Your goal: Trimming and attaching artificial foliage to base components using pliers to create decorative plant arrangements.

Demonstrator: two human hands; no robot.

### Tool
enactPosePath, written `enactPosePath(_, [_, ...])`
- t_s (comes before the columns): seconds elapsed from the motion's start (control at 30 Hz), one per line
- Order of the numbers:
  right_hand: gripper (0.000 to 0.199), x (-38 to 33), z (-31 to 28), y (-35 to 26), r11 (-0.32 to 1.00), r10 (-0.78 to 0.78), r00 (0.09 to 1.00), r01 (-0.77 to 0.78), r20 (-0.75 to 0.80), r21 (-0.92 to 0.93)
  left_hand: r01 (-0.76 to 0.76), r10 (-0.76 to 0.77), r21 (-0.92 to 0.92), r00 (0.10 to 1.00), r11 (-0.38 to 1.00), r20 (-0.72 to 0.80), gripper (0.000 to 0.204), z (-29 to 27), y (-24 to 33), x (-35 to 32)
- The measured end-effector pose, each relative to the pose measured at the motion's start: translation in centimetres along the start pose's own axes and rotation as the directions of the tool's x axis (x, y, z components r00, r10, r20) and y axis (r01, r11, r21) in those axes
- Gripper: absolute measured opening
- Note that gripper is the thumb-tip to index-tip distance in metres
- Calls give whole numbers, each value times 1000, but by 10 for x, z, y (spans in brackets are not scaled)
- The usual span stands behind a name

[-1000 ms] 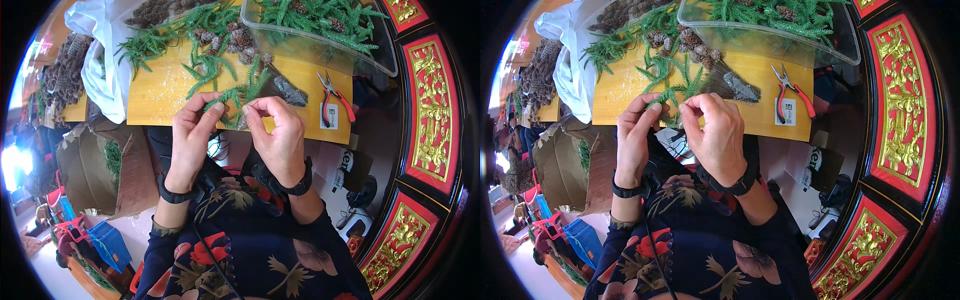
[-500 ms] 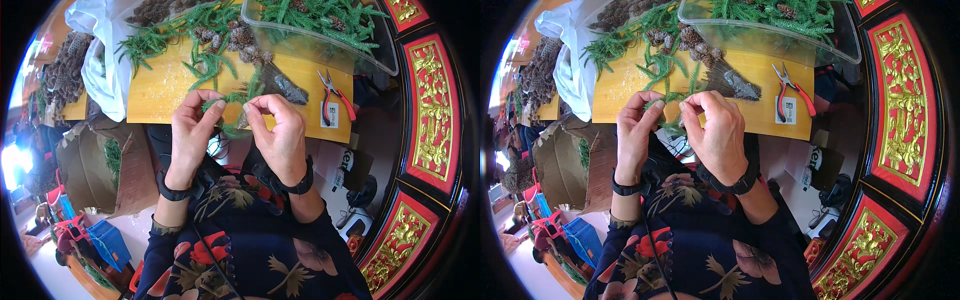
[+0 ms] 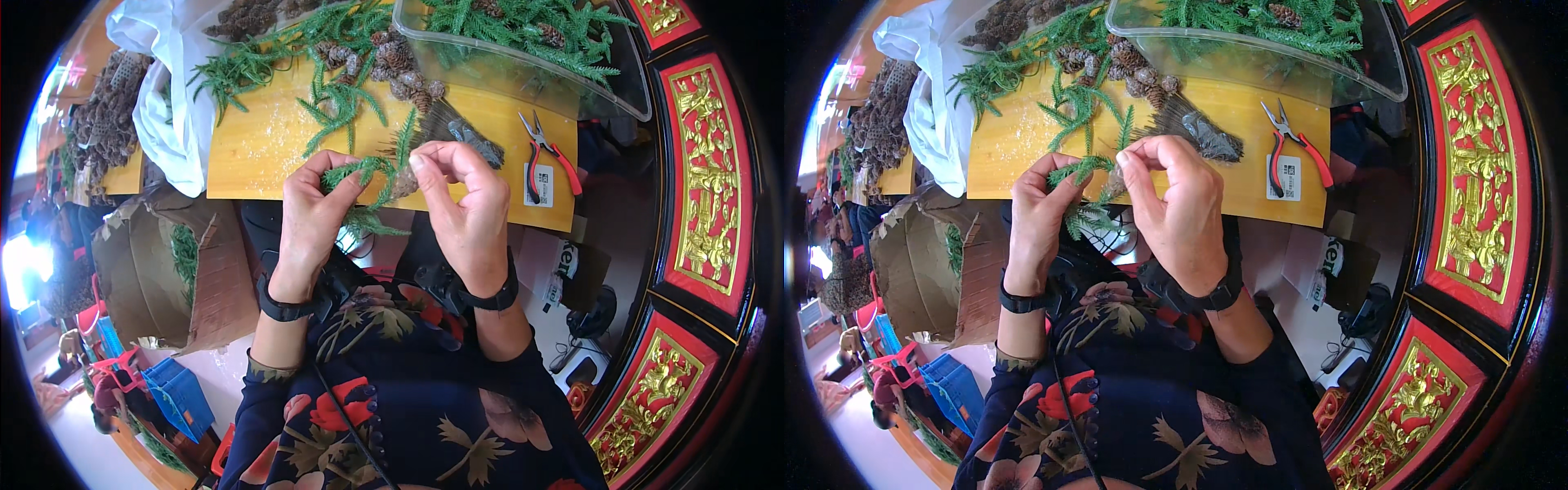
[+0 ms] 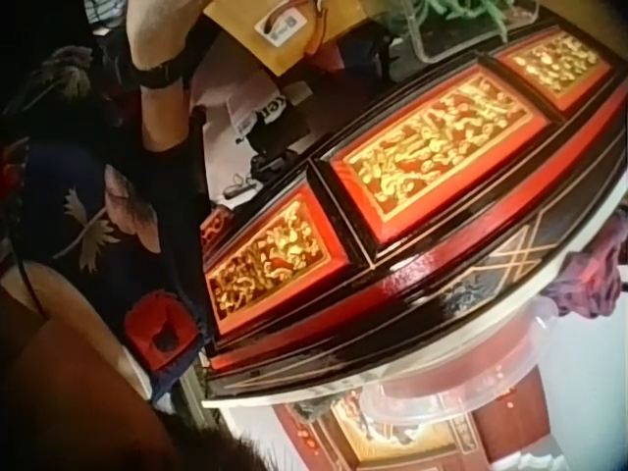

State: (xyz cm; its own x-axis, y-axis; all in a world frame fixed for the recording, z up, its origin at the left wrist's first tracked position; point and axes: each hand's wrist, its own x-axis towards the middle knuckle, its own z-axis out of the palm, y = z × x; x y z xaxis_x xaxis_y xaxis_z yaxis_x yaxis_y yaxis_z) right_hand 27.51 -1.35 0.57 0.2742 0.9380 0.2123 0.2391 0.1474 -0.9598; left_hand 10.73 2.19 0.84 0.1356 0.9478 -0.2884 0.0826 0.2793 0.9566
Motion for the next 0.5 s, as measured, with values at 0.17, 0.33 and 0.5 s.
enactPosePath(0.17, [11,-1,-2,-3,998,35,999,-34,-34,50,-85,118,320,990,944,-84,15,3,-2,-1])
enactPosePath(0.33, [8,-7,6,-4,994,-69,997,71,27,-77,-335,493,706,870,624,-23,15,15,2,-5])
enactPosePath(0.5, [8,-12,9,0,966,-91,995,100,51,-240,-322,526,788,850,524,-2,14,19,7,-9])
